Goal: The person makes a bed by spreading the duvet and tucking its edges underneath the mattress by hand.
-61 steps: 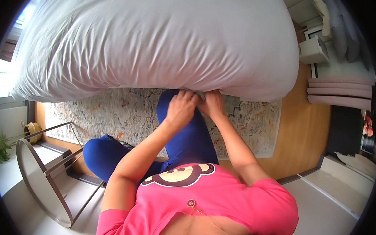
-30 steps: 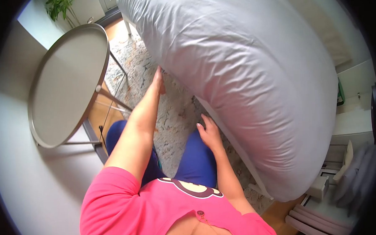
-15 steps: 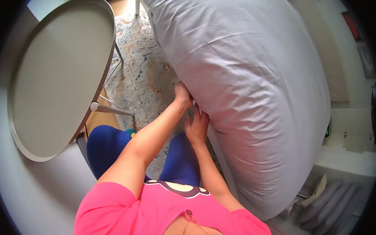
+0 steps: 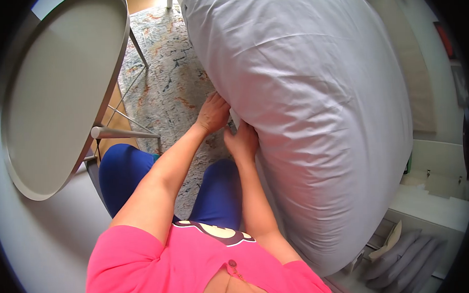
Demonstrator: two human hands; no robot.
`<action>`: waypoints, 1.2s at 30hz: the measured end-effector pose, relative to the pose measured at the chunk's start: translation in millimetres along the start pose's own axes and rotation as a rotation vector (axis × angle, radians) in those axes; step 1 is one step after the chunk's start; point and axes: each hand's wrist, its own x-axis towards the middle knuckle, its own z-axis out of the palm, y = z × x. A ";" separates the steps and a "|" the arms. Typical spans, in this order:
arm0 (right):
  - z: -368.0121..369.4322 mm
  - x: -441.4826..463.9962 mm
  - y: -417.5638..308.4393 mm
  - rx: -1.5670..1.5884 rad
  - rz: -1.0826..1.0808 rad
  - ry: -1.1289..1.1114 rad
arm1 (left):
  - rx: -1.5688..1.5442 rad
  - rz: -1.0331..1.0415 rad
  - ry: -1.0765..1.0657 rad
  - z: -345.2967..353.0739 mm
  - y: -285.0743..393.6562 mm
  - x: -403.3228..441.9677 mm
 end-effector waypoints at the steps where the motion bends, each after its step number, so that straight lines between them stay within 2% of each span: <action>1: 0.7 1.6 -0.2 0.004 0.010 0.006 | 0.044 0.069 -0.002 2.0 -0.2 0.1; 4: 3.8 8.5 5.7 -0.012 -0.012 0.006 | 0.133 0.069 -0.142 14.7 -9.6 10.1; 7: 11.5 21.7 13.9 -0.011 -0.071 -0.003 | 0.116 -0.029 -0.278 32.6 -23.3 26.4; 10: 9.6 31.5 14.8 -0.007 -0.078 -0.035 | 0.071 0.008 -0.003 52.5 -27.8 42.9; 13: 4.8 30.4 20.5 0.030 -0.064 -0.117 | 0.133 0.234 -0.246 19.7 -37.3 41.8; 15: -3.0 17.0 22.5 0.069 -0.110 -0.146 | 0.052 0.019 -0.505 -4.6 -23.7 38.2; 16: -0.2 16.0 25.1 0.055 -0.152 -0.091 | 0.007 -0.097 -0.636 -15.3 -13.7 35.3; 19: 13.2 6.2 27.4 0.041 -0.237 0.051 | 0.073 0.154 -0.614 -43.4 11.7 25.3; 22: 12.8 6.0 20.9 0.066 -0.159 0.042 | 0.069 0.366 -0.352 -45.1 19.0 22.3; 25: 12.7 17.9 29.1 0.078 -0.196 0.026 | 0.052 0.181 -0.221 -19.8 8.3 23.3; 28: 22.6 46.4 44.0 0.108 -0.180 -0.126 | 0.253 0.057 -0.646 -2.3 4.2 60.8; 31: 9.4 49.7 27.3 0.168 -0.048 -0.247 | 0.185 -0.107 -0.868 8.9 -4.5 87.4; 34: 21.5 40.4 34.4 0.100 -0.157 -0.063 | 0.324 0.261 -0.915 10.0 -21.5 88.5; 36: 14.6 30.1 24.8 0.042 -0.127 -0.036 | 0.286 0.357 -0.879 -14.1 -12.3 83.2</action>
